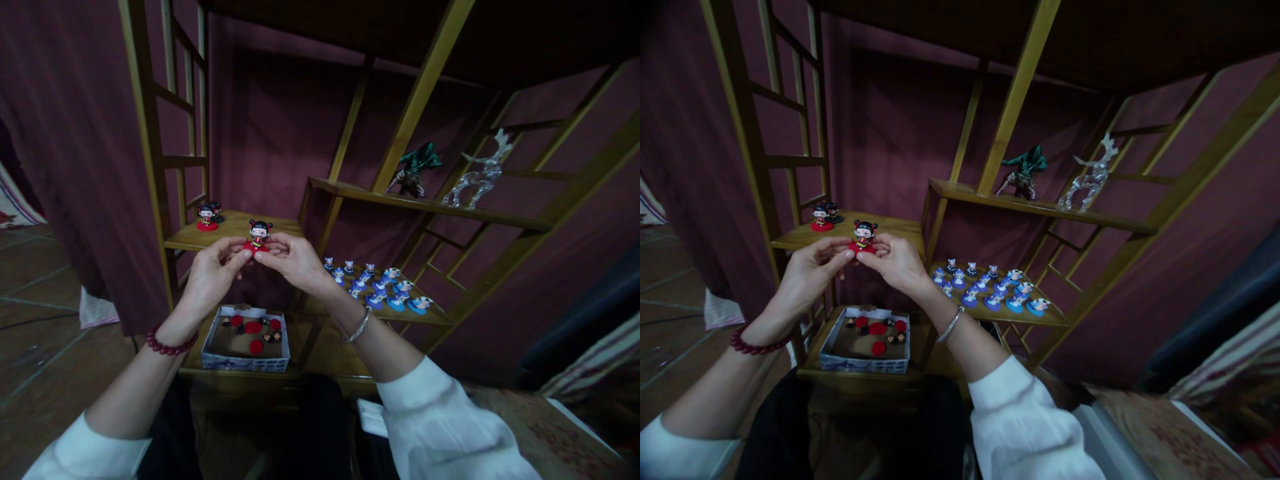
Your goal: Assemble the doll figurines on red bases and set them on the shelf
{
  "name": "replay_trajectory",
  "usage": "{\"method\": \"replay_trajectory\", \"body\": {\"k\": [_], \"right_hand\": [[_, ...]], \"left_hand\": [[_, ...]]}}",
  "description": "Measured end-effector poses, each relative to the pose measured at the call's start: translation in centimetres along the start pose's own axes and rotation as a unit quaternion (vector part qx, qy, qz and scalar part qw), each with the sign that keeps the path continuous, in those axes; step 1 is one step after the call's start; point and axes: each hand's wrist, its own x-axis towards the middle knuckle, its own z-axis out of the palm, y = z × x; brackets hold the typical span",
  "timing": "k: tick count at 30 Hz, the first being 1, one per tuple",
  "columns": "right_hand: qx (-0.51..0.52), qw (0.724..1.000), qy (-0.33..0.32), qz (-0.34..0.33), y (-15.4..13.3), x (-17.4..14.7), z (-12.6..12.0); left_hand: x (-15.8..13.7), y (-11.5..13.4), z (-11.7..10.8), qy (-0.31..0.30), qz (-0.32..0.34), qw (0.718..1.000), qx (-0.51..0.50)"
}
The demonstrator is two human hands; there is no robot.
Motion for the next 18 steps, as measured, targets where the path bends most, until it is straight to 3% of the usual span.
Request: {"method": "replay_trajectory", "body": {"k": [4,8,13,18], "right_hand": [[-0.008,1.000,-0.002,-0.003,-0.6,0.9,-0.2],[-0.023,1.000,0.007,0.010,-0.2,2.1,-0.2],[-0.048,0.997,0.038,0.035,1.0,4.2,0.2],[-0.091,0.993,0.053,0.047,2.4,6.3,0.7]], "left_hand": [[1.1,-0.3,-0.3,-0.008,0.037,0.998,0.042],[1.9,-0.2,-0.7,-0.003,0.088,0.981,0.173],[2.4,0.1,-0.9,0.030,0.160,0.913,0.374],[3.1,-0.5,-0.9,0.020,0.205,0.851,0.484]]}}
